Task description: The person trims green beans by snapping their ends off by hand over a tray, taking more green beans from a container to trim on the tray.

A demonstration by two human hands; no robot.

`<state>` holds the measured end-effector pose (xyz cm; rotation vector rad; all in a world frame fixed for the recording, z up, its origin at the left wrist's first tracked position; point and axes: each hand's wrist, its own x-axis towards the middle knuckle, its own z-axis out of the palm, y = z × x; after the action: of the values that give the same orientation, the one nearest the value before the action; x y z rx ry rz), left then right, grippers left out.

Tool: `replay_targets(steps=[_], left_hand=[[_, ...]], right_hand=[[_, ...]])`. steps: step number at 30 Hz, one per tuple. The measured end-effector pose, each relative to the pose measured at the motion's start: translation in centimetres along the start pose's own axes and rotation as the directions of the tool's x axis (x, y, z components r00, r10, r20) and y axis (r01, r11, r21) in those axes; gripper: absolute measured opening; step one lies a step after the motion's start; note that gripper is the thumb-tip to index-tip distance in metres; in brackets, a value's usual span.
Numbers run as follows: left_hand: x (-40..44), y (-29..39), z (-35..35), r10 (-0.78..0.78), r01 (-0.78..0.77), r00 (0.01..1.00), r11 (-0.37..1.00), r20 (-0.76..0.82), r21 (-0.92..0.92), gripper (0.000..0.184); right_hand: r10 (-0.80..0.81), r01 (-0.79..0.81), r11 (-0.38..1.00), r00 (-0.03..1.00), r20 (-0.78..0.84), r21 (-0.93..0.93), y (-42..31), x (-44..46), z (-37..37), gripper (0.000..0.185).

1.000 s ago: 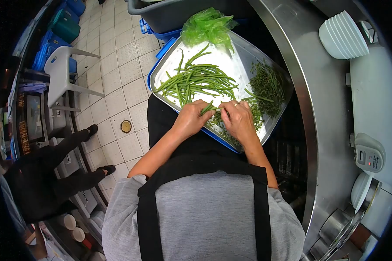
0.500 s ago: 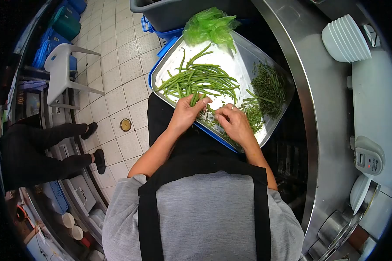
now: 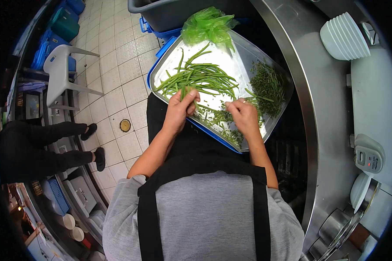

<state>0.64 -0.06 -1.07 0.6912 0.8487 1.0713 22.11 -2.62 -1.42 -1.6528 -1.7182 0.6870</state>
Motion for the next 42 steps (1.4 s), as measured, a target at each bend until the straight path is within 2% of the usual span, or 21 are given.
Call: replay_targets(steps=[2, 3, 6, 7, 10, 12, 14, 18, 19, 21, 22, 24, 26, 27, 28, 30, 31, 34, 38, 42], left_hand=[[0.2, 0.2, -0.7, -0.035, 0.036, 0.999, 0.993, 0.014, -0.109, 0.015], [0.2, 0.4, -1.1, -0.079, 0.084, 0.996, 0.989, 0.04, -0.124, 0.015], [0.0, 0.1, 0.1, 0.007, 0.015, 0.996, 0.968, -0.089, 0.25, 0.014], [0.2, -0.3, -0.4, -0.005, 0.02, 0.999, 0.952, -0.047, 0.306, 0.016], [0.3, -1.7, -0.6, 0.097, -0.101, 0.994, 0.784, 0.039, 0.612, 0.018], [0.0, -1.6, -0.7, 0.102, -0.21, 0.977, 0.605, 0.187, 0.768, 0.02], [-0.4, -1.3, 0.1, 0.108, -0.359, 0.932, 0.418, 0.347, 0.834, 0.021], [-0.6, -2.0, 1.0, 0.108, -0.386, 0.922, 0.318, 0.371, 0.866, 0.021], [-0.6, -2.0, 1.1, 0.119, -0.406, 0.913, 0.341, 0.39, 0.848, 0.02], [-0.6, -1.8, 1.2, 0.143, -0.444, 0.895, 0.385, 0.422, 0.809, 0.018], [-0.8, -1.6, 1.4, 0.098, -0.345, 0.934, 0.49, 0.343, 0.8, 0.017], [-1.1, -1.4, 1.8, -0.021, -0.131, 0.981, 0.671, 0.194, 0.73, 0.018], [-0.5, -1.1, 1.2, -0.126, 0.066, 0.989, 0.839, 0.075, 0.54, 0.023], [-0.4, -0.9, 0.9, -0.167, 0.135, 0.985, 0.905, 0.045, 0.404, 0.023], [-0.3, -0.8, 0.7, -0.21, 0.199, 0.977, 0.946, 0.02, 0.256, 0.022], [-0.2, -0.6, 0.6, -0.202, 0.197, 0.979, 0.967, 0.015, 0.16, 0.021], [-0.1, -0.6, 0.5, -0.195, 0.191, 0.981, 0.971, 0.019, 0.143, 0.021], [-0.2, -0.5, 0.6, -0.178, 0.176, 0.984, 0.977, 0.008, 0.12, 0.02], [-0.3, -0.5, 0.6, -0.16, 0.163, 0.987, 0.977, -0.035, 0.136, 0.02], [-0.3, -0.5, 0.7, -0.135, 0.137, 0.991, 0.98, -0.023, 0.143, 0.02]], right_hand=[[-0.125, 0.129, 0.966, 0.992, 0.031, -0.224, 0.0, -0.5, 1.1, 0.014], [-0.128, 0.141, 0.952, 0.99, 0.063, -0.27, 0.0, -0.7, 1.6, 0.014], [-0.162, 0.204, 0.897, 0.977, 0.137, -0.392, -0.3, -1.0, 2.7, 0.014], [-0.179, 0.225, 0.881, 0.973, 0.146, -0.416, -0.1, -1.0, 3.1, 0.014], [-0.19, 0.244, 0.887, 0.967, 0.172, -0.392, -0.4, -1.0, 2.8, 0.012], [-0.221, 0.263, 0.899, 0.963, 0.156, -0.351, -0.9, -1.1, 2.2, 0.011], [-0.248, 0.28, 0.904, 0.959, 0.14, -0.322, -1.7, -1.2, 1.5, 0.01], [-0.28, 0.291, 0.926, 0.957, 0.08, -0.242, -2.5, -1.2, 0.8, 0.009], [-0.283, 0.288, 0.934, 0.957, 0.057, -0.21, -2.4, -1.2, 0.8, 0.008], [-0.049, 0.048, 0.994, 0.999, 0.01, 0.098, -2.4, -1.1, 0.7, 0.012], [0.072, -0.074, 0.965, 0.997, 0.017, 0.253, -2.3, -1.0, 0.7, 0.013], [0.001, -0.001, 1.0, 1.0, -0.005, 0.031, -1.8, -0.7, 0.2, 0.013], [-0.068, 0.063, 0.978, 0.997, -0.019, -0.201, -1.0, -0.5, -0.7, 0.013], [-0.13, 0.131, 0.924, 0.991, 0.029, -0.359, -0.6, -0.7, -0.9, 0.014], [-0.128, 0.13, 0.936, 0.991, 0.028, -0.326, -0.5, -0.8, -0.9, 0.013], [-0.132, 0.136, 0.958, 0.991, 0.034, -0.254, -0.8, -1.1, -0.6, 0.013], [-0.02, 0.024, 0.999, 0.995, 0.094, -0.041, -0.9, -1.2, -0.2, 0.014], [-0.012, -0.028, 0.979, 0.981, 0.193, 0.203, -2.0, -1.3, 0.3, 0.017], [-0.063, 0.022, 0.977, 0.98, 0.188, 0.211, -1.6, -1.3, 0.7, 0.019], [-0.119, 0.109, 0.992, 0.97, 0.211, 0.059, -2.9, -0.9, 0.1, 0.014]])
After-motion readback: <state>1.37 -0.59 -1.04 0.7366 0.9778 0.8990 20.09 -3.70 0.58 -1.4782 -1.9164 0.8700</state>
